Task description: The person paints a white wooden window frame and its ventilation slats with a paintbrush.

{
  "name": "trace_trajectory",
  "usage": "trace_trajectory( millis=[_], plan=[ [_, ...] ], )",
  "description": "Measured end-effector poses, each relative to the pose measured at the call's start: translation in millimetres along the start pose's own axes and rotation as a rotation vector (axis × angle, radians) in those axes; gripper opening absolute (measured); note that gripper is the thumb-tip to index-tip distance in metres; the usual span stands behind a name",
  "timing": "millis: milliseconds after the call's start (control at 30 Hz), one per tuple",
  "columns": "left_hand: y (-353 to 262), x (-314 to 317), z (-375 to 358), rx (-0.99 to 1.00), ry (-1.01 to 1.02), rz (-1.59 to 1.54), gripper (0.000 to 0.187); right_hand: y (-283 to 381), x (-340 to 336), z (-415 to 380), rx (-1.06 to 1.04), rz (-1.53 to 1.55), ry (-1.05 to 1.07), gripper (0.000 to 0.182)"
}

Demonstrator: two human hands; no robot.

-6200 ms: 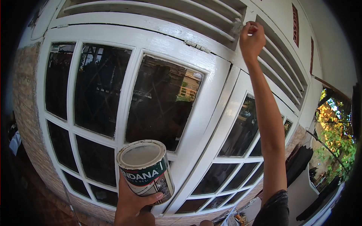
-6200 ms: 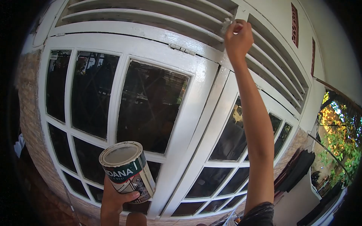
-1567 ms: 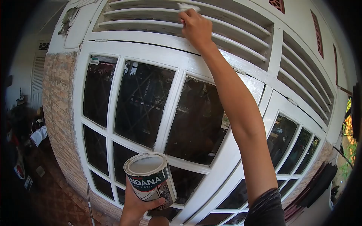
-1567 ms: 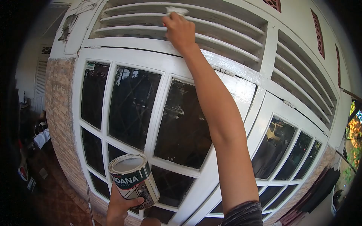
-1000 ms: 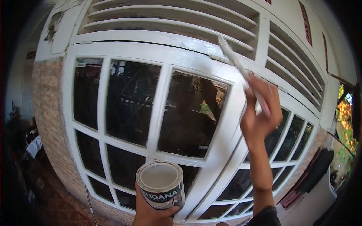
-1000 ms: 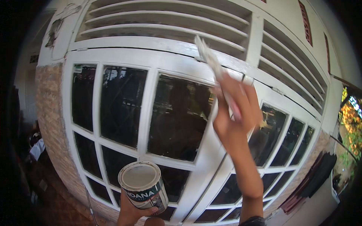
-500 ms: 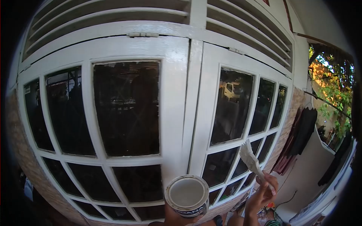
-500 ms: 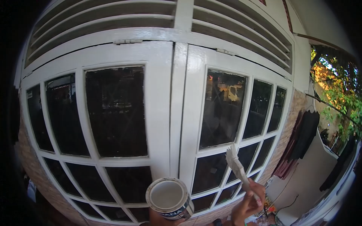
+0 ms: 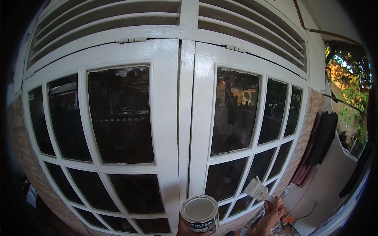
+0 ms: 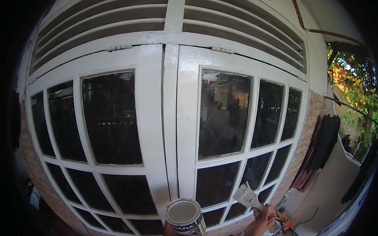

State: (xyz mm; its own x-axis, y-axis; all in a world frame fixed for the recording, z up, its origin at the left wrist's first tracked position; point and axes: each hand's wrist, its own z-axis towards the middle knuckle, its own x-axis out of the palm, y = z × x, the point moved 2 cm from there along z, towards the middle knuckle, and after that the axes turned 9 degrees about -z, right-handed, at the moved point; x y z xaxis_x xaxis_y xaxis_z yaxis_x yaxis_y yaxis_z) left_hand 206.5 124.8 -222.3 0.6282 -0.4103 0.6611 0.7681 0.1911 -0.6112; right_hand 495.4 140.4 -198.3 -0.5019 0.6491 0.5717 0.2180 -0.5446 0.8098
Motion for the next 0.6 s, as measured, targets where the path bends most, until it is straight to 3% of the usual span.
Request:
trace_trajectory(
  millis=[67, 100, 200, 233, 400, 433, 600],
  plan=[
    [1, -1, 2, 0.127, 0.020, 0.262, 0.108, -28, -22, 10, 0.204, 0.048, 0.035, 0.038],
    [-1, -3, 1, 0.132, 0.010, 0.329, 0.109, -19, -13, -1, 0.267, 0.070, -0.001, 0.023],
    [-2, -8, 0, 0.149, -0.003, 0.425, 0.107, -50, -30, -2, 0.415, 0.145, 0.015, 0.018],
    [-1, -12, 0, 0.154, -0.006, 0.438, 0.106, -85, -47, 8, 0.431, 0.259, 0.064, 0.033],
    [3, -21, -3, 0.146, -0.054, 0.495, 0.098, -108, -57, 8, 0.486, 0.344, 0.129, 0.033],
    [-3, -27, -9, 0.063, -0.102, 0.512, 0.118, -99, -53, 3, 0.486, 0.333, 0.122, 0.033],
    [-1, -42, -13, 0.102, -0.065, 0.553, 0.115, -76, -56, -3, 0.580, 0.302, 0.141, 0.031]
  ],
)
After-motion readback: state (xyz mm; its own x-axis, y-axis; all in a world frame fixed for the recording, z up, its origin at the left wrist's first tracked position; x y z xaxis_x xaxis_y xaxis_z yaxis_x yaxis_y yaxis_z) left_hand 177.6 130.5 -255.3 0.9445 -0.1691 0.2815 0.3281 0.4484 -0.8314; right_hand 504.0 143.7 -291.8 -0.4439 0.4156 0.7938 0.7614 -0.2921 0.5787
